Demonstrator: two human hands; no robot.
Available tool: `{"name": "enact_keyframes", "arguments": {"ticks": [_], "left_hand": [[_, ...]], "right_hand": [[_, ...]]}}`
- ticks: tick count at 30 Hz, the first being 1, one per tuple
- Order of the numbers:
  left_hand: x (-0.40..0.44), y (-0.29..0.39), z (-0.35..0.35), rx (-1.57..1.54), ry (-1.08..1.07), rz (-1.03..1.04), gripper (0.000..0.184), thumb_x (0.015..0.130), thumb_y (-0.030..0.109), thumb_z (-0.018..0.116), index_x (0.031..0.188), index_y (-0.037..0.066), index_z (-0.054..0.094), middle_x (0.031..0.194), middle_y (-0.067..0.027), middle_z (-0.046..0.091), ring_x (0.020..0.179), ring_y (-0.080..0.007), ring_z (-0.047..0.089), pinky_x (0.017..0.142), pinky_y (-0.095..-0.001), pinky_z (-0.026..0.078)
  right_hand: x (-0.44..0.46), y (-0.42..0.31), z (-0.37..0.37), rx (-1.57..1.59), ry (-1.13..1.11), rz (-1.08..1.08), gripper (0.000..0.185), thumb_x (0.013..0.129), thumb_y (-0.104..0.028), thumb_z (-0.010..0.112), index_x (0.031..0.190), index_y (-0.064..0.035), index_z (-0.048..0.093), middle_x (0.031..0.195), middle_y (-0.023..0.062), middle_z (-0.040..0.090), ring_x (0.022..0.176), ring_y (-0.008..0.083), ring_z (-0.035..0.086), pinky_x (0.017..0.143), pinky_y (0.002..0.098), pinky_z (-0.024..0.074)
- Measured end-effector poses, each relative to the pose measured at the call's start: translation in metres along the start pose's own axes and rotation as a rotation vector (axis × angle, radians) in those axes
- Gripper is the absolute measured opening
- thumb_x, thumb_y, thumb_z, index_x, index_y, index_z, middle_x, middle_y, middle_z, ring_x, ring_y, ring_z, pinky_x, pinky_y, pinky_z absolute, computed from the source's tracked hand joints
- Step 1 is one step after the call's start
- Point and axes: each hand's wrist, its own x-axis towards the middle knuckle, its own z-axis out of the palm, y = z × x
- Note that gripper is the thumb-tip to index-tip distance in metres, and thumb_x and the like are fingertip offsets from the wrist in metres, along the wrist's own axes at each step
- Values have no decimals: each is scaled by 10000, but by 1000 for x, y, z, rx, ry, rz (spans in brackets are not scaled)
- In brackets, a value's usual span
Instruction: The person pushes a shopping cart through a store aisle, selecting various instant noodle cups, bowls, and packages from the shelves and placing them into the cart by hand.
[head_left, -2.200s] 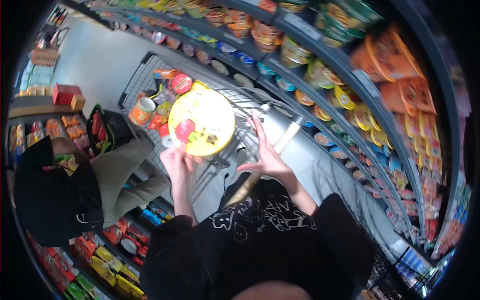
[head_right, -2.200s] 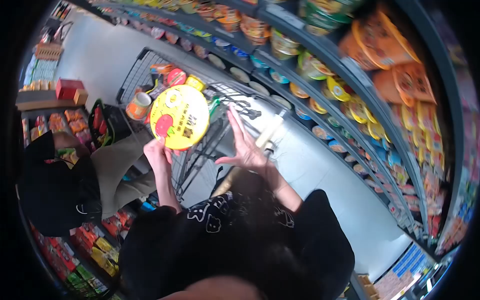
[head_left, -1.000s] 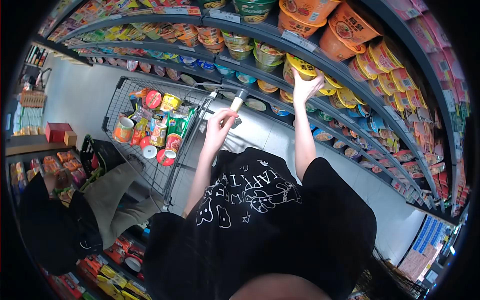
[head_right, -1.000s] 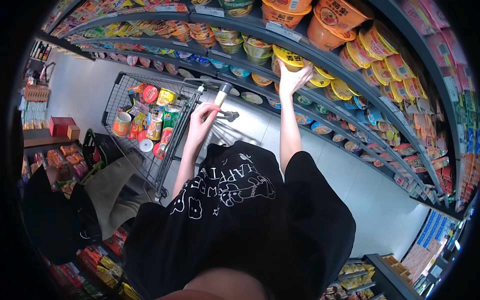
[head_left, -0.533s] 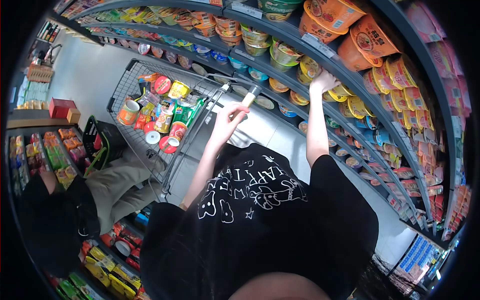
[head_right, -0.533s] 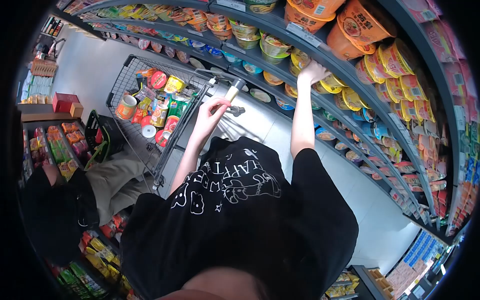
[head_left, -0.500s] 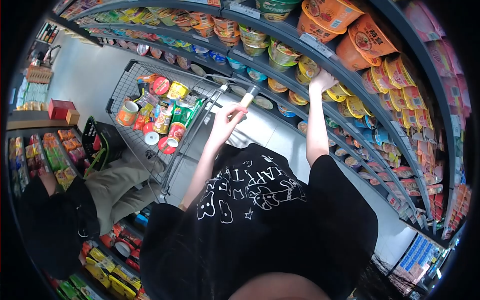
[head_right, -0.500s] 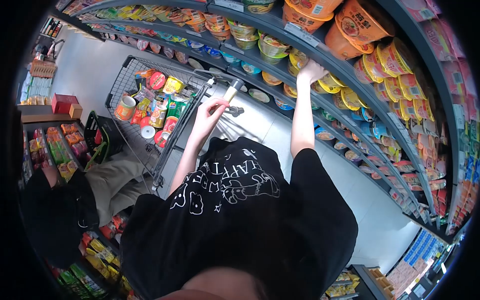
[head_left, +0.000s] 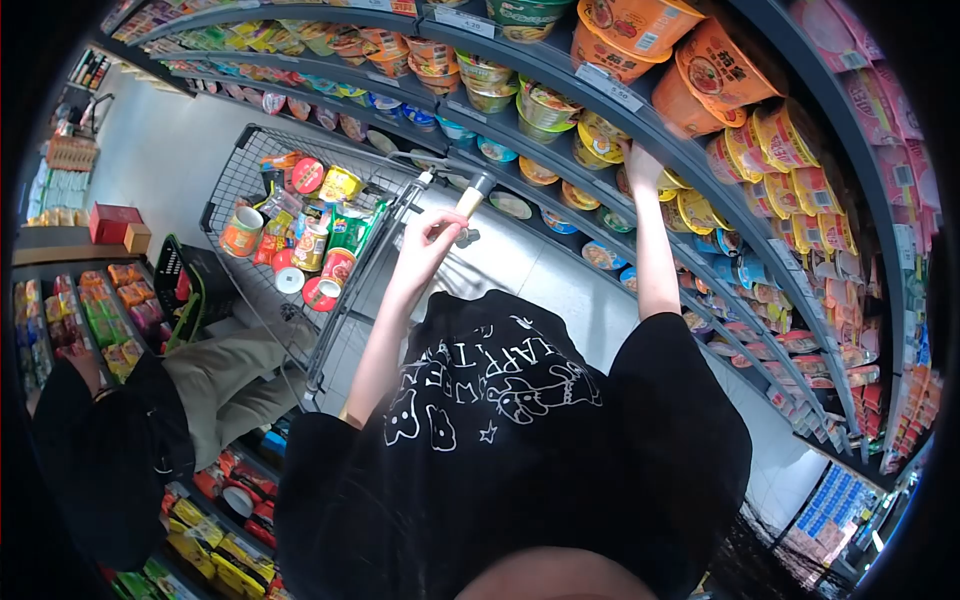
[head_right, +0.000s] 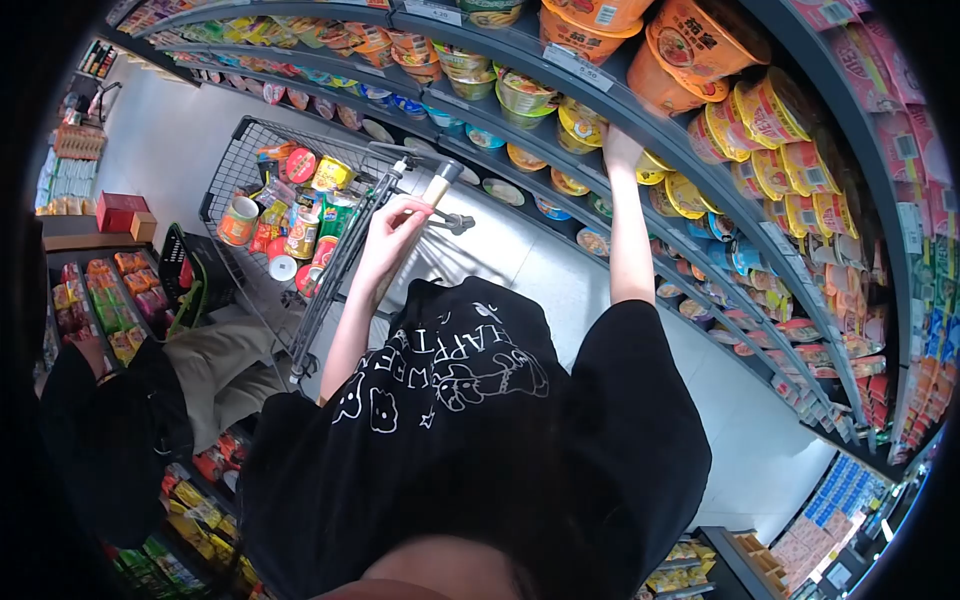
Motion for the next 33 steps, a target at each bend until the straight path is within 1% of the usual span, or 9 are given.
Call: {"name": "enact_keyframes", "arguments": {"ticks": [7, 11, 14, 16, 19, 21, 25, 29, 33], "left_hand": [[-1, 8, 2, 91, 13, -51, 110, 800, 80, 533, 831, 2, 603, 886, -46, 563, 834, -103, 520, 728, -226, 406], [1, -5, 1, 187, -25, 33, 164, 775, 74, 558, 930, 24, 578, 941, -42, 545, 868, -105, 507, 744, -231, 399], [0, 8, 11, 289, 39, 154, 488, 701, 99, 620, 1155, 92, 439, 1182, -76, 399, 971, -193, 495, 792, -289, 421], [2, 2, 12, 270, 28, 25, 495, 693, 105, 627, 1151, 90, 441, 1167, -86, 416, 990, -200, 492, 794, -290, 423], [5, -15, 14, 626, 82, 18, 490, 658, 156, 663, 1098, 54, 473, 930, -112, 569, 869, -179, 558, 756, -267, 436], [6, -11, 18, 397, 97, -213, 436, 660, 130, 658, 1050, 12, 505, 856, -80, 598, 803, -154, 576, 735, -253, 441], [-4, -17, 13, -55, 218, -104, 284, 773, 115, 549, 1025, -12, 520, 920, -92, 598, 840, -137, 568, 735, -247, 458], [-34, -31, 24, -1063, 484, -155, 275, 861, 147, 383, 1070, 0, 486, 1027, -123, 547, 917, -195, 548, 786, -278, 456], [-64, -61, 30, -846, 631, -40, 261, 837, 93, 410, 1062, -14, 487, 1003, -121, 549, 891, -188, 550, 775, -273, 455]], "right_hand": [[13, 31, 19, 359, -237, -145, 256, 782, -194, 519, 965, -17, 544, 984, 194, 538, 935, 352, 490, 821, 394, 374], [8, 25, 15, 458, -101, -123, 261, 781, -175, 510, 974, -1, 530, 956, 204, 538, 936, 351, 490, 828, 377, 372], [-1, 7, 5, 217, -123, -106, 325, 769, -179, 531, 1046, -11, 499, 992, 183, 532, 969, 345, 481, 831, 425, 364], [-14, -25, -35, 96, -185, -194, 546, 678, -155, 625, 1171, -48, 416, 1129, 184, 458, 1034, 352, 444, 862, 467, 353], [-56, -86, -68, 615, -31, -199, 545, 700, -120, 584, 1209, -55, 400, 1281, 167, 357, 1211, 330, 306, 981, 493, 221], [-86, -131, -97, 818, -74, -212, 456, 718, -91, 552, 1159, -41, 448, 1277, 141, 380, 1239, 324, 270, 1009, 461, 196], [-121, -213, -151, 1322, -203, -370, 264, 736, -77, 567, 996, -29, 561, 1078, 125, 544, 1110, 293, 440, 988, 437, 241], [-134, -258, -164, 1269, -218, -385, 270, 771, -205, 527, 989, -53, 578, 1070, 84, 561, 1064, 234, 476, 959, 422, 262], [-159, -257, -180, 1118, -262, -399, 339, 791, -326, 496, 1028, -100, 581, 1074, 61, 570, 1058, 208, 481, 961, 419, 252]]}}
